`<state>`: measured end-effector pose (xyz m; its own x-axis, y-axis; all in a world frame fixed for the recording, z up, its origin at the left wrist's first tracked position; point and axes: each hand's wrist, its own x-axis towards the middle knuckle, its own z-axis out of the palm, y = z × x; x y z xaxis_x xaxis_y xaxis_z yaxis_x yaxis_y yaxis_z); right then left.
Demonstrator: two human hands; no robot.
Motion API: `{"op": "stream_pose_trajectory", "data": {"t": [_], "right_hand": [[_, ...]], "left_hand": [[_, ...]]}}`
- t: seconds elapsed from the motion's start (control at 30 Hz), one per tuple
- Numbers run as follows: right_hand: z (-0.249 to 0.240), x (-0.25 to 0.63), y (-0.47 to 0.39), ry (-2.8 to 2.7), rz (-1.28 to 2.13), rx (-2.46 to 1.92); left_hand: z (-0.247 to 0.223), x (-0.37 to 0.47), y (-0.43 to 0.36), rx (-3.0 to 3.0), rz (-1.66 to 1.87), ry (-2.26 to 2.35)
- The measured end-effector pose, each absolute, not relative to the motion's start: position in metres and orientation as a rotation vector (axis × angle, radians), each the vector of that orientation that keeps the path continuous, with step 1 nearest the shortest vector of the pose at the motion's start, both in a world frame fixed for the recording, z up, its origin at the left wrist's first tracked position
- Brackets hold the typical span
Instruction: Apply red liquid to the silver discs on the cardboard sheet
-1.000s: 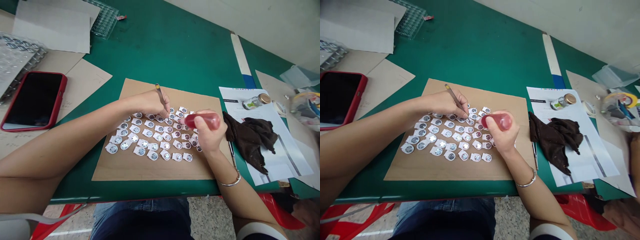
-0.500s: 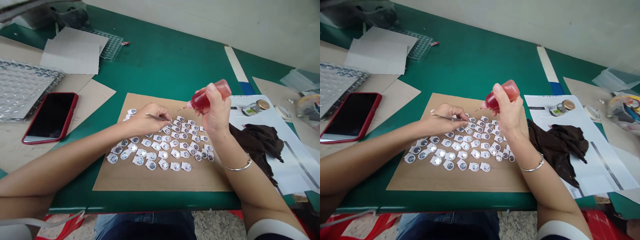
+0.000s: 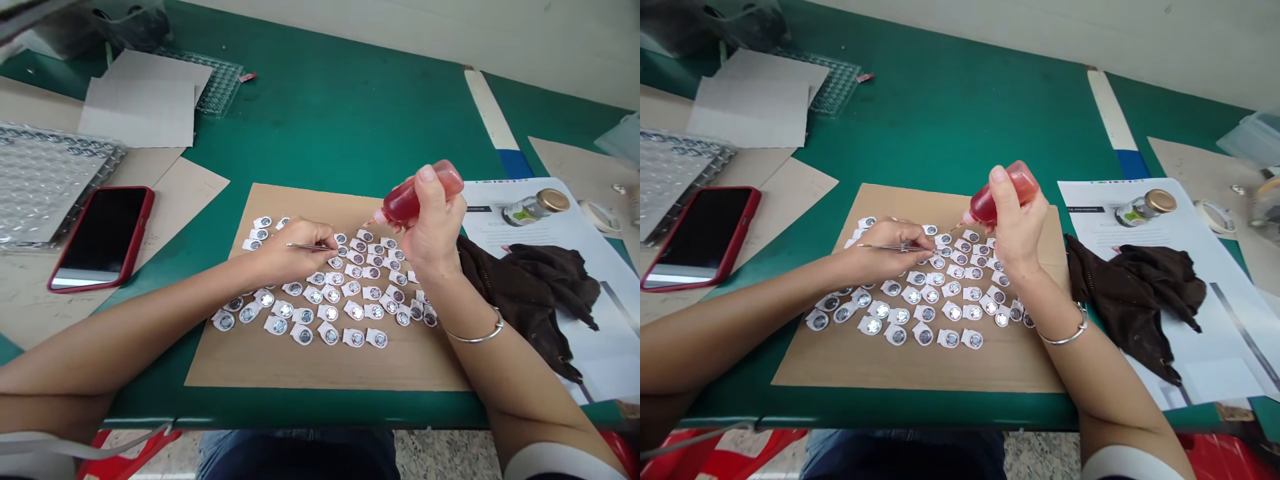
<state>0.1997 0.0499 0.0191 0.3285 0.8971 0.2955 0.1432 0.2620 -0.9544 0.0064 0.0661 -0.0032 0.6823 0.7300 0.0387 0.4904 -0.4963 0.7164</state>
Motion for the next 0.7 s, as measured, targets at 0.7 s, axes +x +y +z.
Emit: {"op": "stream_pose_trajectory", "data": {"t": [0.7], "right_hand": [[0.0229, 0.1970, 0.0486, -1.113, 0.662, -1.182]], "left_hand": [[-0.0049, 0.0096, 0.0613, 2.368, 0.427, 0.861]]}}
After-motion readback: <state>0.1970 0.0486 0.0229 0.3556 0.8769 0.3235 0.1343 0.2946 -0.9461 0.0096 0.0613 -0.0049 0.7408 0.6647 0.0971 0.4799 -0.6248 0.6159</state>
